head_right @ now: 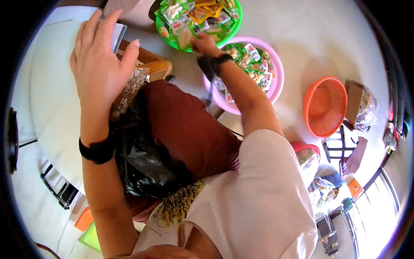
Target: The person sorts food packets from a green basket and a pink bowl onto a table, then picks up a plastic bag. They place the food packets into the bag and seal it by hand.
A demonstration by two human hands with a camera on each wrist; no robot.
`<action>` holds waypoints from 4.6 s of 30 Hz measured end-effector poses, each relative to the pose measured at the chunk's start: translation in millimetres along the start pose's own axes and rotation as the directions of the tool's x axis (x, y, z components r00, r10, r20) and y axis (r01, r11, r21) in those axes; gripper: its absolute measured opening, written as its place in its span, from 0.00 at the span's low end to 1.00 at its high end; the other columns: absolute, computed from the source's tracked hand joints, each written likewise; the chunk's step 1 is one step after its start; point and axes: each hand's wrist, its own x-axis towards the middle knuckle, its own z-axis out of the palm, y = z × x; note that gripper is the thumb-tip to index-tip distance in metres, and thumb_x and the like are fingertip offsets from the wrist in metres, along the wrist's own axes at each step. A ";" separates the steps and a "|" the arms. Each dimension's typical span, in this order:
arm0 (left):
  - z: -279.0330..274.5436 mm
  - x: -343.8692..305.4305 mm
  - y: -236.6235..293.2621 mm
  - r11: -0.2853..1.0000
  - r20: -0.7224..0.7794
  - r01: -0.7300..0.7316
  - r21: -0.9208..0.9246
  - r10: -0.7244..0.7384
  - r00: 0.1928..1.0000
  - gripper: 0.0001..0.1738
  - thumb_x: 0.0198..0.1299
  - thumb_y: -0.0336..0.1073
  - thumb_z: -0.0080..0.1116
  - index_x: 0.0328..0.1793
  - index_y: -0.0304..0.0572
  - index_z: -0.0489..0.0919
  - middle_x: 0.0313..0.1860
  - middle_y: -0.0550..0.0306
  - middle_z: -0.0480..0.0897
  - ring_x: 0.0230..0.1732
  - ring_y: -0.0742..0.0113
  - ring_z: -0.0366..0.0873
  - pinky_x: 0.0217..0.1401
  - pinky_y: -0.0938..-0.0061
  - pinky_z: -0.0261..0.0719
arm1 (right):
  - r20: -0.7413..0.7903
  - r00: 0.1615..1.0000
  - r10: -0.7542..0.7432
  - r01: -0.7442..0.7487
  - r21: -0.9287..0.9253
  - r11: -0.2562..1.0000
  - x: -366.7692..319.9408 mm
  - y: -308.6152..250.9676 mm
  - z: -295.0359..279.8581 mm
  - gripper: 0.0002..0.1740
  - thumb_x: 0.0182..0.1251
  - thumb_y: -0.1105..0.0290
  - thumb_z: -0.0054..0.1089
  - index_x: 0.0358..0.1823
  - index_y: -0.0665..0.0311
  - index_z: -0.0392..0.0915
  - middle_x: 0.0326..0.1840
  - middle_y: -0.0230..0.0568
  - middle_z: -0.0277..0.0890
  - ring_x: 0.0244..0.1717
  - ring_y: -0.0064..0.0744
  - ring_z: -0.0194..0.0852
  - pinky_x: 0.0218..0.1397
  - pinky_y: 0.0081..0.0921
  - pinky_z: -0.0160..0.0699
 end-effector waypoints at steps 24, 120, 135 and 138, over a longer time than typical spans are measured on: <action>-7.9 5.0 4.0 0.999 0.090 0.036 -0.017 -0.034 0.995 0.32 0.45 0.41 0.62 0.60 0.51 0.70 0.63 0.48 0.65 0.65 0.46 0.59 0.63 0.53 0.57 | 0.068 0.983 -0.168 0.166 0.032 0.986 48.2 -19.8 24.1 0.21 0.55 0.58 0.58 0.46 0.66 0.76 0.37 0.40 0.78 0.34 0.33 0.76 0.37 0.29 0.76; -5.7 1.6 -1.8 0.999 0.142 0.044 0.012 -0.045 0.989 0.32 0.45 0.45 0.61 0.60 0.51 0.69 0.63 0.46 0.65 0.64 0.44 0.59 0.60 0.48 0.59 | -0.003 0.881 -0.473 0.414 -0.477 0.775 -1.8 27.4 -42.9 0.13 0.60 0.62 0.48 0.36 0.66 0.73 0.31 0.55 0.74 0.35 0.51 0.74 0.43 0.39 0.71; 3.9 -1.3 -1.1 0.996 0.068 -0.021 0.086 0.015 0.998 0.32 0.45 0.39 0.60 0.60 0.48 0.67 0.63 0.43 0.64 0.65 0.45 0.58 0.63 0.54 0.58 | 0.038 0.997 -0.072 0.073 -0.820 0.568 -215.8 76.0 -83.8 0.13 0.60 0.62 0.47 0.41 0.60 0.73 0.35 0.51 0.77 0.38 0.52 0.76 0.42 0.45 0.73; 12.7 -2.6 -13.1 0.989 -0.029 -0.075 0.129 0.080 0.996 0.30 0.50 0.48 0.59 0.61 0.57 0.69 0.63 0.51 0.66 0.64 0.49 0.61 0.59 0.49 0.63 | 0.073 0.952 -0.296 0.251 -0.737 0.627 -194.7 68.9 -72.5 0.13 0.58 0.62 0.52 0.41 0.60 0.75 0.39 0.48 0.76 0.40 0.51 0.74 0.44 0.41 0.73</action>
